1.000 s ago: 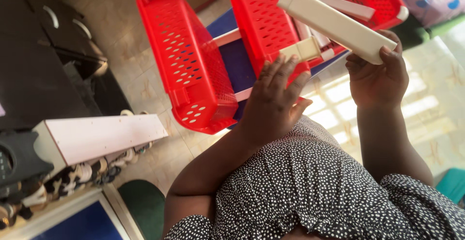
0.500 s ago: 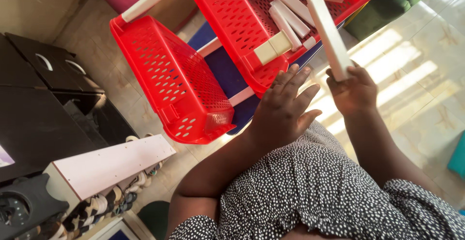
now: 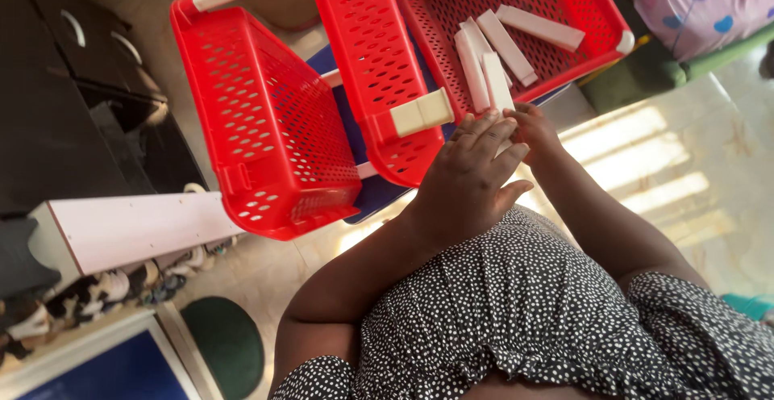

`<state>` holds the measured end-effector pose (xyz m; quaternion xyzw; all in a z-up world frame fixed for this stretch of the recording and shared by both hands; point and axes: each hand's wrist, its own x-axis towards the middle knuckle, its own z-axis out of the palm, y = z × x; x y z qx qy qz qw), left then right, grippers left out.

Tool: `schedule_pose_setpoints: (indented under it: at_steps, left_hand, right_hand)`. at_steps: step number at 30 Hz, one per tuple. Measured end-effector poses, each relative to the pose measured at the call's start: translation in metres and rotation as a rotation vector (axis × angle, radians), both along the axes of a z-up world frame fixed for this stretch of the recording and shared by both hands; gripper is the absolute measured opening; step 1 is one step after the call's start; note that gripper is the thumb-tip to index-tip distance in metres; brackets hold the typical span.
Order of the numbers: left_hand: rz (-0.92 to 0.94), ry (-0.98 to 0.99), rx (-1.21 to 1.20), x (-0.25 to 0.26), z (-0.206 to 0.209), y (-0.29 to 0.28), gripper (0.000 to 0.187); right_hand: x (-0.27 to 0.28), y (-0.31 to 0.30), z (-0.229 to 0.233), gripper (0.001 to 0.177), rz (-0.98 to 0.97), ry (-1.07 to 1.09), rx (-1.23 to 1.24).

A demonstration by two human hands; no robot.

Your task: The person assembles a red plastic basket by inserting white plastic corner pieces into the basket's side slots. They handle the basket and corner pieces by hand, repeatedly picking up pieces and fitting them into place.

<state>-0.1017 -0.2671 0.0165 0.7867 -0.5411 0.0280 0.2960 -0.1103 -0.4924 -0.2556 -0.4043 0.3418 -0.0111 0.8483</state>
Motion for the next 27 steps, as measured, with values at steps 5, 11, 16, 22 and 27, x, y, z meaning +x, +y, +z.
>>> schedule_pose_setpoints:
  at_steps: [5,11,16,22,27]
  left_hand:
    - [0.119,0.046,-0.014,-0.006,0.000,-0.022,0.049]
    - [0.268,0.097,-0.011,-0.013,-0.001,-0.027,0.049]
    - [0.346,0.091,-0.051,-0.015,-0.001,-0.026,0.049]
    - [0.396,0.036,-0.110,-0.008,0.001,-0.020,0.063]
    - [0.399,0.012,-0.095,0.001,0.007,-0.004,0.063]
  right_hand:
    - [0.052,-0.041,-0.042,0.057,0.048,-0.020,-0.150]
    - [0.106,-0.046,-0.078,0.057,0.155,0.151,-0.205]
    - [0.125,-0.035,-0.080,0.060,0.153,0.137,0.019]
    - [0.113,-0.044,-0.060,0.068,0.254,0.215,-0.057]
    - [0.094,-0.022,-0.014,0.061,0.198,-0.040,-0.147]
